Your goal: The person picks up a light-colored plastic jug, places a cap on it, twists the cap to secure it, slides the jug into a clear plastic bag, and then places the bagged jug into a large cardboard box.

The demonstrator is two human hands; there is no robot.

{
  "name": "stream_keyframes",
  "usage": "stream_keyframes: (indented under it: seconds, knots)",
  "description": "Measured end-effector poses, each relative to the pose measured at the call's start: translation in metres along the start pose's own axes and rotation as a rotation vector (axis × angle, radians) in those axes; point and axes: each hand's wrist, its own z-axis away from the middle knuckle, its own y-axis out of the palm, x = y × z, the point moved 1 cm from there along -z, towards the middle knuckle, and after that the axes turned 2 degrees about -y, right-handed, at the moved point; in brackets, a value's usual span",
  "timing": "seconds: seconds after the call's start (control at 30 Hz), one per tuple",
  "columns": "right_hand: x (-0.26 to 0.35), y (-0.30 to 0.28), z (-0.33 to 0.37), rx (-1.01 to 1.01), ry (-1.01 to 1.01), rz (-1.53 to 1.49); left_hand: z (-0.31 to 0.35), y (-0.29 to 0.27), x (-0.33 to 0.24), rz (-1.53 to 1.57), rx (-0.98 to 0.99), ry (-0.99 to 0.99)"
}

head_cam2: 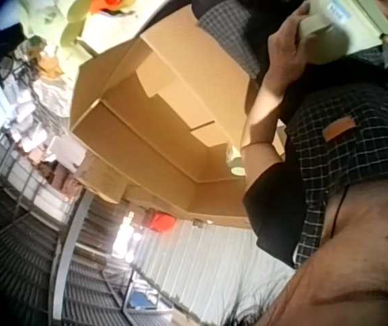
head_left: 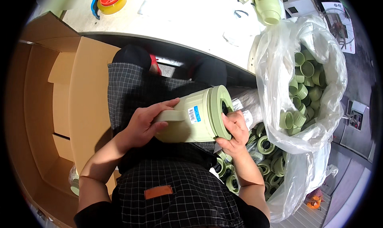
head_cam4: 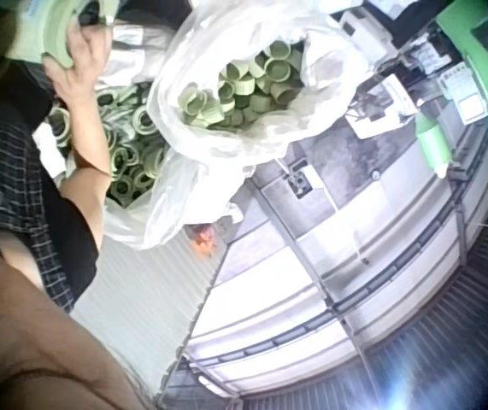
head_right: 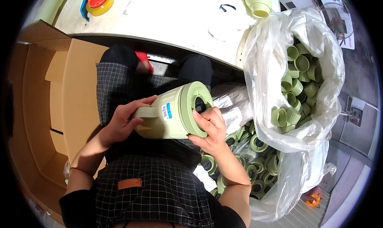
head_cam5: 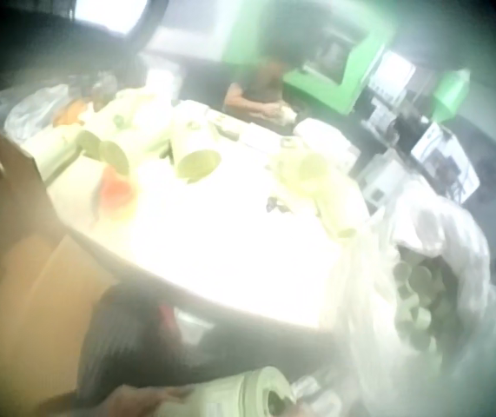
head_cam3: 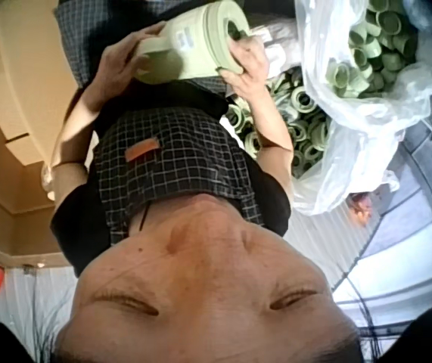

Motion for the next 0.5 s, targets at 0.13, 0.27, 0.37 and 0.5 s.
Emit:
stream_keyframes:
  seconds: [0.13,0.27,0.37,0.5]
  knots:
    - [0.006,0.002,0.000,0.012,0.047,-0.069,0.006,0.006,0.011,-0.077,-0.031,-0.001]
    - [0.007,-0.001,-0.019,0.042,0.491,0.037,0.022,0.055,-0.021,-0.509,-0.009,-0.049]
    - [0.012,0.003,-0.042,0.069,0.497,-0.034,0.020,0.045,-0.008,-0.487,0.055,0.064]
    - [0.031,-0.001,-0.040,0.196,0.274,0.111,0.007,0.004,0.010,-0.332,-0.127,-0.017]
